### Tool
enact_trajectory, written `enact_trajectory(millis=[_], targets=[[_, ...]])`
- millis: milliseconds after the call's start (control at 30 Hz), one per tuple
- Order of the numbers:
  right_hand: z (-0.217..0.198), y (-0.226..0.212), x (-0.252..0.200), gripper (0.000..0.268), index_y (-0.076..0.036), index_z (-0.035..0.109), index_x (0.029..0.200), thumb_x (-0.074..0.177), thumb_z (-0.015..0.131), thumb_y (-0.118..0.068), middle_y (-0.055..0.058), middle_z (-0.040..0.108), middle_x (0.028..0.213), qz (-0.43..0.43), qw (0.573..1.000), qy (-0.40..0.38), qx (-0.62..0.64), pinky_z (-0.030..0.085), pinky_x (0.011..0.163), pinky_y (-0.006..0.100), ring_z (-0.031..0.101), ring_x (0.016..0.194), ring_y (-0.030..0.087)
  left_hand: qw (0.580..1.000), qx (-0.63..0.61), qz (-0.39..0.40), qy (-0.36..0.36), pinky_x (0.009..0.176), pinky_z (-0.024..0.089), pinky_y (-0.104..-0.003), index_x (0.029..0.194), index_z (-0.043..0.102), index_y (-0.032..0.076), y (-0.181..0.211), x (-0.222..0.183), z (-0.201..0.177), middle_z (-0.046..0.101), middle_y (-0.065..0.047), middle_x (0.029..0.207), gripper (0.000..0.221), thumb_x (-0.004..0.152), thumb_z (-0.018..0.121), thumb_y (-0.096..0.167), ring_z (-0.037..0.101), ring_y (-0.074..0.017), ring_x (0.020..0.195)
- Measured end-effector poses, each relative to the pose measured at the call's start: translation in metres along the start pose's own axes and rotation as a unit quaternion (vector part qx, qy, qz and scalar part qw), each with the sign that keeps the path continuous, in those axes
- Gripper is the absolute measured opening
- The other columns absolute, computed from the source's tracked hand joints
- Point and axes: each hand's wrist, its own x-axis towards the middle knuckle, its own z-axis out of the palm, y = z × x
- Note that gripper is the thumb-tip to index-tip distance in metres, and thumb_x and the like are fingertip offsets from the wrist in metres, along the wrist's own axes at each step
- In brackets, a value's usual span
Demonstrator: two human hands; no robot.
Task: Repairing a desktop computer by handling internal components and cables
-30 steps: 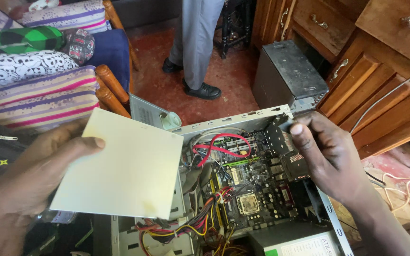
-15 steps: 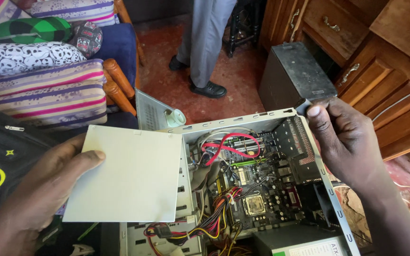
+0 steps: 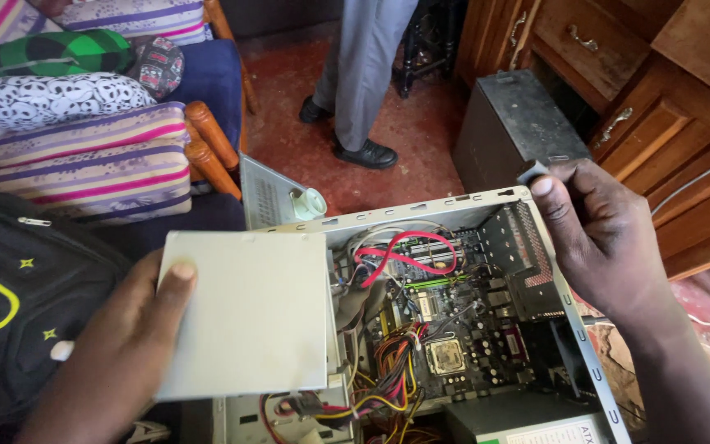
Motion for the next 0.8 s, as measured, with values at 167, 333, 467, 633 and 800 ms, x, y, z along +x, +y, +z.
enact_trajectory(millis=[167, 333, 467, 633, 800], targets=[[0.002, 0.003, 0.003, 0.027, 0.0, 0.064, 0.116, 0.112, 0.05, -0.023, 0.008, 0.065, 0.108, 0.0, 1.0, -0.01, 0.0, 0.046, 0.085, 0.031, 0.061, 0.096, 0.017, 0.998, -0.032, 0.028, 0.055, 0.098, 0.047, -0.04, 0.143, 0.056, 0.025, -0.015, -0.01, 0.014, 0.073, -0.002, 0.129, 0.064, 0.09, 0.034, 0.054, 0.067, -0.0181, 0.116], [0.006, 0.002, 0.005, 0.021, -0.002, 0.063, 0.112, 0.111, 0.052, -0.021, 0.006, 0.062, 0.101, -0.007, 1.0, -0.014, 0.011, 0.044, 0.08, 0.031, 0.057, 0.088, 0.015, 0.958, 0.17, 0.064, 0.22, 0.092, 0.045, -0.062, 0.158, 0.038, 0.007, -0.014, -0.028, 0.03, 0.056, -0.013, 0.148, 0.096, 0.085, 0.047, 0.068, 0.057, -0.0408, 0.126], [0.006, 0.002, 0.006, 0.021, -0.001, 0.062, 0.117, 0.113, 0.052, -0.019, 0.004, 0.061, 0.099, -0.01, 1.0, -0.003, 0.029, 0.042, 0.08, 0.029, 0.055, 0.088, 0.013, 0.887, 0.278, 0.143, 0.34, 0.079, 0.052, -0.06, 0.159, 0.042, 0.004, 0.021, -0.056, 0.064, 0.062, -0.023, 0.139, 0.138, 0.053, 0.07, 0.089, 0.065, -0.0461, 0.11], [0.012, -0.002, 0.004, 0.017, -0.001, 0.059, 0.107, 0.116, 0.054, -0.015, 0.004, 0.057, 0.092, -0.024, 0.999, 0.013, -0.022, 0.041, 0.077, 0.033, 0.051, 0.081, 0.015, 0.827, 0.417, 0.109, 0.362, 0.083, 0.048, -0.056, 0.158, 0.037, 0.006, 0.032, -0.037, 0.088, 0.044, -0.034, 0.146, 0.158, 0.041, 0.064, 0.109, 0.051, -0.0448, 0.116], [0.009, 0.009, 0.002, 0.019, -0.002, 0.061, 0.111, 0.116, 0.053, -0.018, 0.004, 0.06, 0.098, -0.013, 1.0, 0.015, 0.009, 0.042, 0.08, 0.031, 0.054, 0.087, 0.014, 0.826, 0.395, 0.188, 0.355, 0.081, 0.049, -0.057, 0.149, 0.045, 0.005, 0.027, -0.028, 0.069, 0.049, -0.027, 0.137, 0.156, 0.033, 0.073, 0.106, 0.055, -0.044, 0.109]])
